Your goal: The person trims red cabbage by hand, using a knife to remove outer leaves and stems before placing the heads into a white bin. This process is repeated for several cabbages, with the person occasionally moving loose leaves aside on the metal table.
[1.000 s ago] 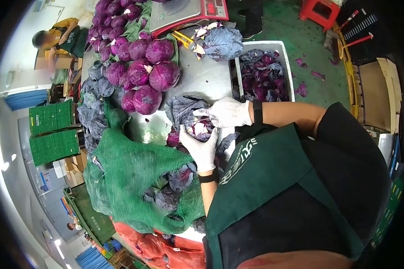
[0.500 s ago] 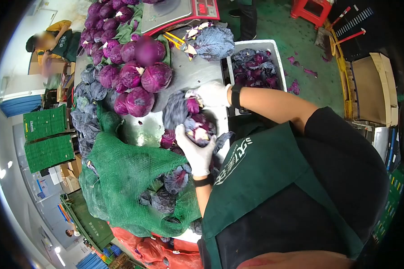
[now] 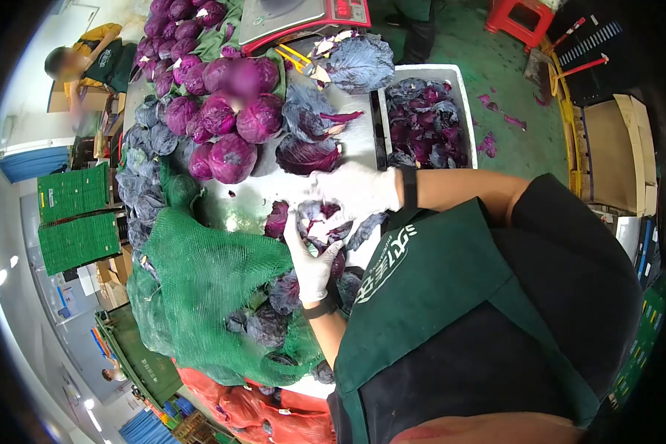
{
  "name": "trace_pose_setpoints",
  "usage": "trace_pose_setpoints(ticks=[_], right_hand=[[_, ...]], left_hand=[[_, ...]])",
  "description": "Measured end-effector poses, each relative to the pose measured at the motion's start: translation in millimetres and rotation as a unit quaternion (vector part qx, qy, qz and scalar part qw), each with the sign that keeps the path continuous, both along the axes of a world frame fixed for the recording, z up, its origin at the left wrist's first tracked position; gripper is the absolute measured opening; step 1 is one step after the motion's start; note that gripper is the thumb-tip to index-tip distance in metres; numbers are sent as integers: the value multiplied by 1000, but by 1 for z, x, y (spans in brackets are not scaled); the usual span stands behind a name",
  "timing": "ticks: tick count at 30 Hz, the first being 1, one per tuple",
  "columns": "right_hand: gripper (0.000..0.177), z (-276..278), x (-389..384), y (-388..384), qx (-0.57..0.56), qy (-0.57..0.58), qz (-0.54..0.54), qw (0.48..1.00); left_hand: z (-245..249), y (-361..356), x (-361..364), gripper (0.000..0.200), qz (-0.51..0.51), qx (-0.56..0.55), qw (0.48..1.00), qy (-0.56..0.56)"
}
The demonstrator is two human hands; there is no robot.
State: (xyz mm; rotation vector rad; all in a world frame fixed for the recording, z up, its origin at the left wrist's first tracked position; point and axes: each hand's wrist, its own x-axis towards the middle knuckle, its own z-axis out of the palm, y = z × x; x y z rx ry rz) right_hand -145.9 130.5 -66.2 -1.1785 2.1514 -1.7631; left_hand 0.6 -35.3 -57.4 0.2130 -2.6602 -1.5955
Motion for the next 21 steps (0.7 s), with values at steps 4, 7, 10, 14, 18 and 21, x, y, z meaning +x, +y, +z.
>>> trace_pose_setpoints(ticks=[4, 7, 10, 14, 18, 21], right_hand=[[48, -7, -12, 0, 197, 80, 21, 977], [37, -7, -10, 1, 211, 61, 33, 975], [28, -8, -17, -2, 190, 0, -8, 982], [23, -83, -77, 9, 204, -53, -161, 964], [26, -23, -60, 34, 165, -45, -86, 981], [23, -62, -27, -2, 96, -181, 49, 977]], left_hand=[[3, 6, -3, 101, 19, 148, 989, -10], [-11, 22, -13, 97, 65, -99, 991, 67], [2, 36, -28, 92, 112, -107, 987, 32], [-7, 26, -20, 98, 97, -13, 993, 69], [-2, 20, -11, 101, 110, -16, 993, 37], [12, 35, -21, 104, 75, -107, 991, 41]])
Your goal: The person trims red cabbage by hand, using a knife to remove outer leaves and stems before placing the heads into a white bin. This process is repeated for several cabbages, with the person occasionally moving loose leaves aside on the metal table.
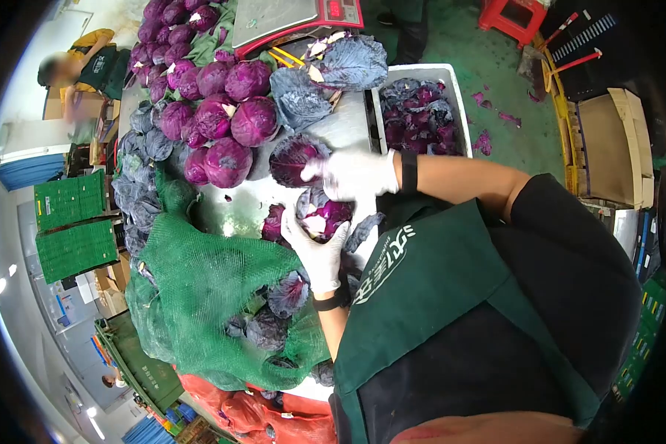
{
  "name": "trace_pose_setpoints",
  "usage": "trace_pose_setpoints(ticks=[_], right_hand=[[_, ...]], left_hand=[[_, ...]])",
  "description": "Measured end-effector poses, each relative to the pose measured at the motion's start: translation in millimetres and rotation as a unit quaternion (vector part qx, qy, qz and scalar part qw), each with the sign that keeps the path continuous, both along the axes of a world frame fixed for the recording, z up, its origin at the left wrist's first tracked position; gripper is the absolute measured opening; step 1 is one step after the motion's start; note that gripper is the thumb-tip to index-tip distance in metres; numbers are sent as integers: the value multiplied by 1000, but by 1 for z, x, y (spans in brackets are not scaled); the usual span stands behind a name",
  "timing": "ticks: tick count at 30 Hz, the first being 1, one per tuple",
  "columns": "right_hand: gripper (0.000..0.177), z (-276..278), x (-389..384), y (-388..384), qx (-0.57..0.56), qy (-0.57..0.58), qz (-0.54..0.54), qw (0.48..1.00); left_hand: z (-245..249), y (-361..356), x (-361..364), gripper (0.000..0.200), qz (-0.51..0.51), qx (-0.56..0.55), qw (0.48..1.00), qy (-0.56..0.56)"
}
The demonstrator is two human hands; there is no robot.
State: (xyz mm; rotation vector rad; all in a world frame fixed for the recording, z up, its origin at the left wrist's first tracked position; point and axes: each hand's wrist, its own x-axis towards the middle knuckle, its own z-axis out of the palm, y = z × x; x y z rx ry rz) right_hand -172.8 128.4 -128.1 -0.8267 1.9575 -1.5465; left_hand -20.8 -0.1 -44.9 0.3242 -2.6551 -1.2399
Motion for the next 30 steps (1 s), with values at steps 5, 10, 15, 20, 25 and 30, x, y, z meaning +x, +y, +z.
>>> trace_pose_setpoints(ticks=[5, 10, 15, 20, 25, 30], right_hand=[[19, 76, 26, 26, 213, 284, 73, 932], [27, 70, 28, 37, 251, 268, 89, 926], [29, 55, 30, 30, 227, 180, -5, 957], [43, -6, -29, 26, 190, 106, -23, 976], [63, -92, -52, 28, 27, -12, -91, 995], [43, 61, 2, 48, 111, 150, -214, 959]], left_hand=[[-27, 8, -5, 107, 29, -24, 999, 17], [-24, 17, -15, 100, 36, -30, 999, 17], [-27, 9, -21, 91, 42, -14, 999, 22], [-31, 0, -15, 91, -37, -44, 997, 50], [-48, -33, 19, 90, 32, 267, 963, -16], [-46, -39, 17, 89, 78, 398, 914, -1]])
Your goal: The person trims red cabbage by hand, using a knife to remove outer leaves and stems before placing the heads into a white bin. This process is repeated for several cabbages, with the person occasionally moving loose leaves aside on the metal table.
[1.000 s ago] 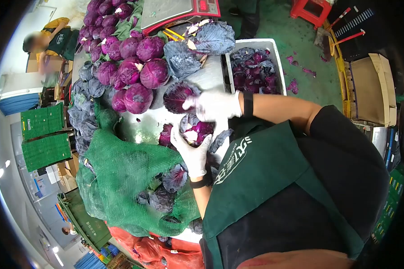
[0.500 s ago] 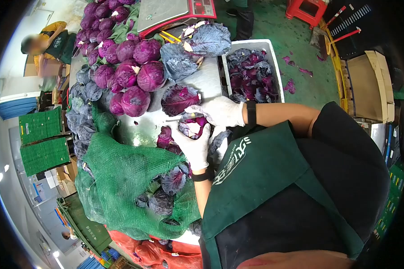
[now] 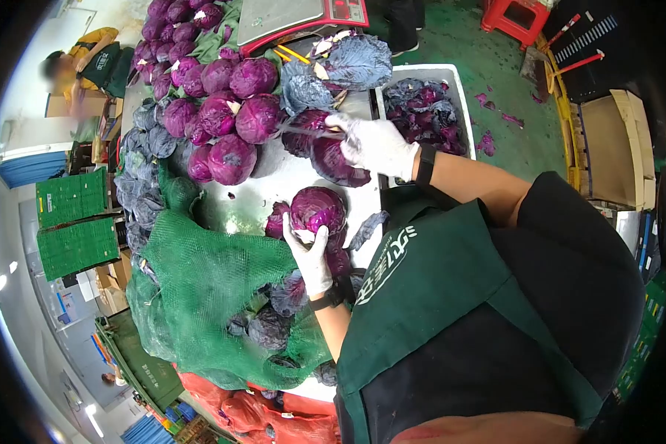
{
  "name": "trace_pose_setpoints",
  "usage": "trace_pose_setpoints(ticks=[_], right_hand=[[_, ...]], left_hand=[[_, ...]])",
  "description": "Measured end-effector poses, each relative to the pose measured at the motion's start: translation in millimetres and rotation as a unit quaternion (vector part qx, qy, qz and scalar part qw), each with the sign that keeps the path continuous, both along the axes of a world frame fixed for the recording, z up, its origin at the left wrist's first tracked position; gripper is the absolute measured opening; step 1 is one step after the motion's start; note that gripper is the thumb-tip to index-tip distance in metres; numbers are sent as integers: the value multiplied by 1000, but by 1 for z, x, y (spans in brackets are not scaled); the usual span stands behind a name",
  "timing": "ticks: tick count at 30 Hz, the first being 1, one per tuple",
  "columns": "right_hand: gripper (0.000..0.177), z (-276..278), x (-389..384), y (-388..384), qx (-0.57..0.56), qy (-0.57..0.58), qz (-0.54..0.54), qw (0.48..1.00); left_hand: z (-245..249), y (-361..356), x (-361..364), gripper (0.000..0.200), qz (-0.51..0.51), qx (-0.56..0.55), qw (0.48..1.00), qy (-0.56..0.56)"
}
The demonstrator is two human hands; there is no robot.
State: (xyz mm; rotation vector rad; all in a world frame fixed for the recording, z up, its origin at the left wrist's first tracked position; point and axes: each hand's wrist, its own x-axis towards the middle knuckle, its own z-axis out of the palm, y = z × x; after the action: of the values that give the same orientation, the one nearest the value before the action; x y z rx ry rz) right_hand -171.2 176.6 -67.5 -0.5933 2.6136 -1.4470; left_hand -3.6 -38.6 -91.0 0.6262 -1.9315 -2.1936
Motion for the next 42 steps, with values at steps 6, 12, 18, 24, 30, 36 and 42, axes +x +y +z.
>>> trace_pose_setpoints(ticks=[6, 12, 18, 24, 30, 36, 42], right_hand=[[62, 7, 21, -39, 119, -7, 237, 964], [37, -14, 1, -37, 29, 15, 253, 967], [15, -104, -44, -34, 11, 103, 57, 993], [29, -44, -18, -23, -9, 231, -1, 973], [46, -3, 26, -27, -45, -137, 181, 973], [49, -15, 25, -23, 55, -116, 179, 975], [62, 9, 17, -11, 82, -48, 189, 977]], left_hand=[[1, 8, -13, 82, -63, -216, 974, 23], [4, 5, -26, 82, -62, -138, 988, 10], [3, -25, -28, 87, 13, 190, 980, -61], [5, -20, -26, 74, 27, 119, 991, -57], [23, -12, -30, 84, -140, -248, 958, 29], [18, 20, -34, 97, -101, -362, 926, 41], [15, 12, -51, 99, -108, -263, 958, 51]])
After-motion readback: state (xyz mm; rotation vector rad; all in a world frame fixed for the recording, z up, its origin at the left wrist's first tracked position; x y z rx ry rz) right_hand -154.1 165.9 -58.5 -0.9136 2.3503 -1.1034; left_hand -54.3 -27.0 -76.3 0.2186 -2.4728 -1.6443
